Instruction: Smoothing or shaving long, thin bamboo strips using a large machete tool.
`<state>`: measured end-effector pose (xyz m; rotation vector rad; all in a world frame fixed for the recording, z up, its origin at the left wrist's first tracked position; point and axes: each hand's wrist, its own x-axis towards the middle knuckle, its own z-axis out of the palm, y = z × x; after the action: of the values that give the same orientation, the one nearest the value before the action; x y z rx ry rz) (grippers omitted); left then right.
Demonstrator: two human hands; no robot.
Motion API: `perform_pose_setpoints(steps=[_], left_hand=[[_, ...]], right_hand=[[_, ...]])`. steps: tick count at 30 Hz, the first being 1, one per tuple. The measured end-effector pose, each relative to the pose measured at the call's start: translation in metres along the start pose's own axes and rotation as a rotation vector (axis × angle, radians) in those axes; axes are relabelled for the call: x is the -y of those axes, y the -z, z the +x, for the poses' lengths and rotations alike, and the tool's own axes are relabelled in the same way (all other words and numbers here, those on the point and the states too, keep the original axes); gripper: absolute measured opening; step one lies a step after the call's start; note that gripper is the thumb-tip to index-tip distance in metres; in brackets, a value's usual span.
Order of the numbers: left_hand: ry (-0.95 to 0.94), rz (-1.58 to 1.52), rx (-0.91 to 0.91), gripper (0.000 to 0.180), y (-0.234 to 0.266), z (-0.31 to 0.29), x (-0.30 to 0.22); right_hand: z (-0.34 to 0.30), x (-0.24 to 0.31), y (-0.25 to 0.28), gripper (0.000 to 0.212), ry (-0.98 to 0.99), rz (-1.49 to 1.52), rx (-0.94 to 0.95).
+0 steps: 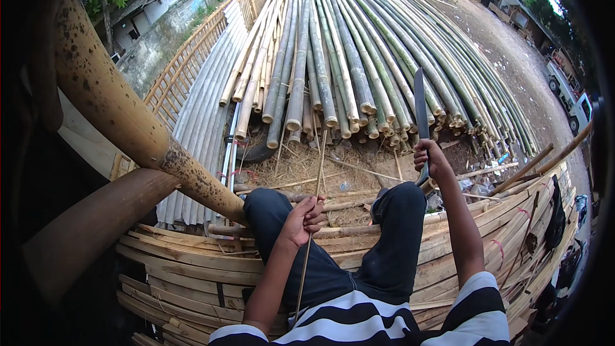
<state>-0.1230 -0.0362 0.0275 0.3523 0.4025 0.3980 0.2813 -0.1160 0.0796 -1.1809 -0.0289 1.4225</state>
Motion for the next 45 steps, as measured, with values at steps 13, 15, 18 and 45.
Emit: perform_pose_setpoints(steps=[13, 15, 18, 45], left_hand=[[0.05, 0.178, 0.109, 0.019, -0.039, 0.138, -0.082], [0.045, 0.179, 0.031, 0.013, -0.046, 0.166, -0.099], [0.01, 0.211, 0.051, 0.014, -0.043, 0.2, -0.117], [0.205, -0.08, -0.107, 0.039, 0.021, 0.268, -0.071]], right_hand=[[0.11, -0.032, -0.073, 0.019, 0.524, -0.698, 0.026], [0.132, -0.023, -0.083, 0.021, 0.51, -0.733, 0.026], [0.166, -0.012, -0.087, 0.026, 0.639, -1.002, 0.037], [0.269, -0.048, -0.058, 0.024, 0.555, -1.392, -0.026]])
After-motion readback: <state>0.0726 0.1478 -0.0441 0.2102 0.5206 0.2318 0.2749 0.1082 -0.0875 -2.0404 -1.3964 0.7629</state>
